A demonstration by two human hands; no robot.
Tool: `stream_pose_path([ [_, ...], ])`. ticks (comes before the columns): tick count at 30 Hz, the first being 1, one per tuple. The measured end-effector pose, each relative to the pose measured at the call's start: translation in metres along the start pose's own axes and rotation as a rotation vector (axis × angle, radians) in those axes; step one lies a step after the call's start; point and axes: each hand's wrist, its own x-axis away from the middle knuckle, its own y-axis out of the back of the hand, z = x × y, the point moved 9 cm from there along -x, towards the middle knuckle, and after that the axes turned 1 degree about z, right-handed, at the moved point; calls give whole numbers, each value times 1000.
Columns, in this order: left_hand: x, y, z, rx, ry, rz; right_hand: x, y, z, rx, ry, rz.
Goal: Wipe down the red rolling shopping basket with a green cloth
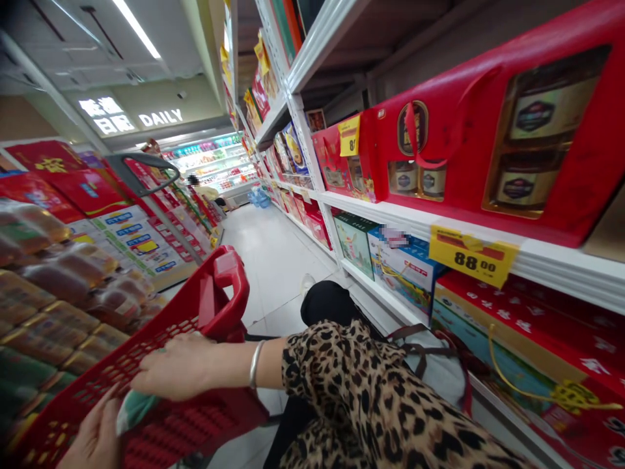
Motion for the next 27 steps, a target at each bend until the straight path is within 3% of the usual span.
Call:
stream_pose_path([
  [4,-15,-27,-14,104,-74,76,13,12,16,100,46,-119],
  [10,-16,-22,-8,275,61,134,45,41,25,166,48,-258],
  [13,-15,-19,-14,371,86,192,66,75,9,148,-1,-392],
  [16,-18,-16,-13,437,90,206,82,103,-27,77,-95,-512],
  [19,-24,-17,-6,503,117,208,81,94,-54,-28,-120,-429],
  [23,-28,-10,-11,603,242,175,71,57,-54,-182,-55,-304],
  [26,-22,25,-36,727,404,-98,69,48,-44,-212,-42,-365],
  [27,-18,38,-51,858,419,-192,68,47,-41,-211,-37,-386],
])
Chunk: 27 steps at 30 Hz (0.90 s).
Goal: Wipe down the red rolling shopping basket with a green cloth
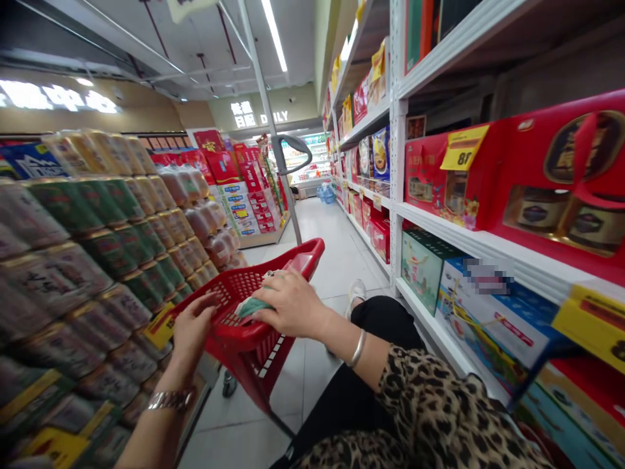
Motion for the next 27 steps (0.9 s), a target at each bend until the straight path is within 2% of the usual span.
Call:
stream_pose_path([
  [1,11,-7,-18,212,4,-2,0,0,2,-1,6,-17],
  [2,21,-19,-34,449,51,44,1,1,3,-5,12,-31],
  [4,41,-54,-58,833,249,194,4,4,3,-19,26,-52],
  [6,54,-84,-69,1013,477,245,7,7,-1,-31,36,-71],
  [9,63,-112,-56,1057,774,148,12,8,-11,-45,38,-105],
  [11,64,-125,-47,1054,842,126,16,9,-18,-52,37,-123],
  [15,68,-143,-40,1072,870,173,23,11,-34,-40,12,-141],
  [20,74,-161,-45,1012,900,355,25,18,-61,9,-16,-125],
  [27,80,-178,-48,970,917,444,15,40,-122,3,-136,-126],
])
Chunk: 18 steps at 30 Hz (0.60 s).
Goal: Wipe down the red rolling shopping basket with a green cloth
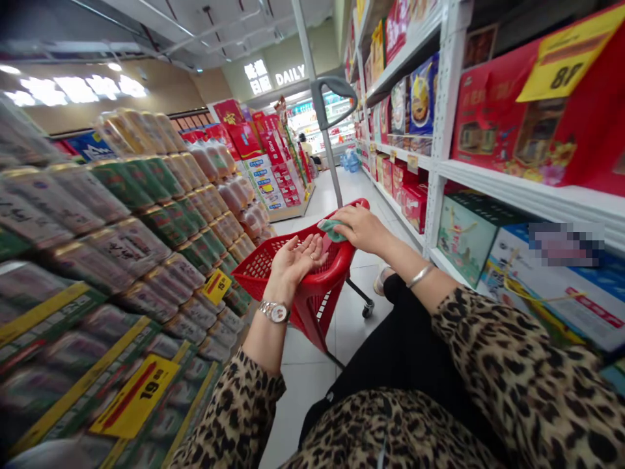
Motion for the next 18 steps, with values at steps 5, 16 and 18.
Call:
stream_pose_path([
  [5,-1,-3,7,14,20,10,7,9,-11,-24,-66,-75],
  [16,21,4,3,33,-13,2,39,8,81,-64,53,-103],
  [18,24,6,4,21,-6,1,38,10,72,-67,42,-106],
])
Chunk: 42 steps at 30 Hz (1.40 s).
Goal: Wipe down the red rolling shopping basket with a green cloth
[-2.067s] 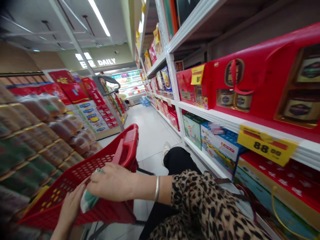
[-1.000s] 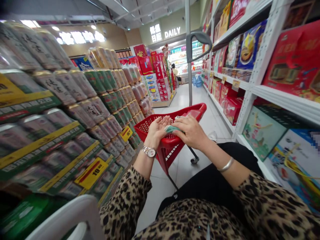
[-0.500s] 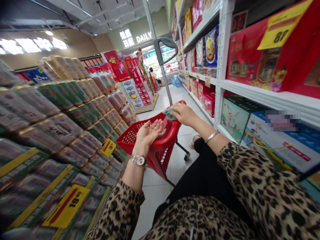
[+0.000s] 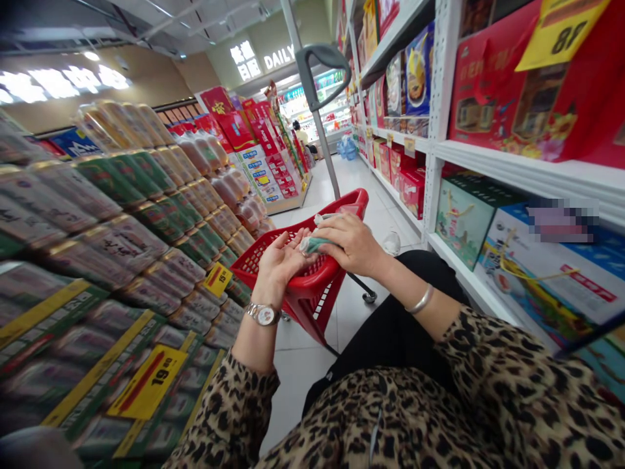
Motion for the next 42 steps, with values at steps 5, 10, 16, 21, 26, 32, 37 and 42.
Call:
stream_pose_path([
  [5,0,1,3,17,23,5,-10,8,-60,66,-94,-18],
  [10,-1,-2,4,13,18,19,-22,11,-130,136,-266,-15],
  [16,-2,-1,4,13,22,19,-20,7,-144,124,-359,-42],
  [21,0,4,2,-2,31,24,-10,3,-100,141,-276,-83],
  [26,5,8,-3,5,17,25,6,2,-42,108,-217,-140],
  [32,4,11,-9,7,-26,26,22,-8,30,28,-137,-92],
  [37,5,11,-10,1,-52,26,19,-11,26,23,-124,-66],
  [42,8,7,-6,-13,-25,10,3,-11,-21,32,-168,-70],
])
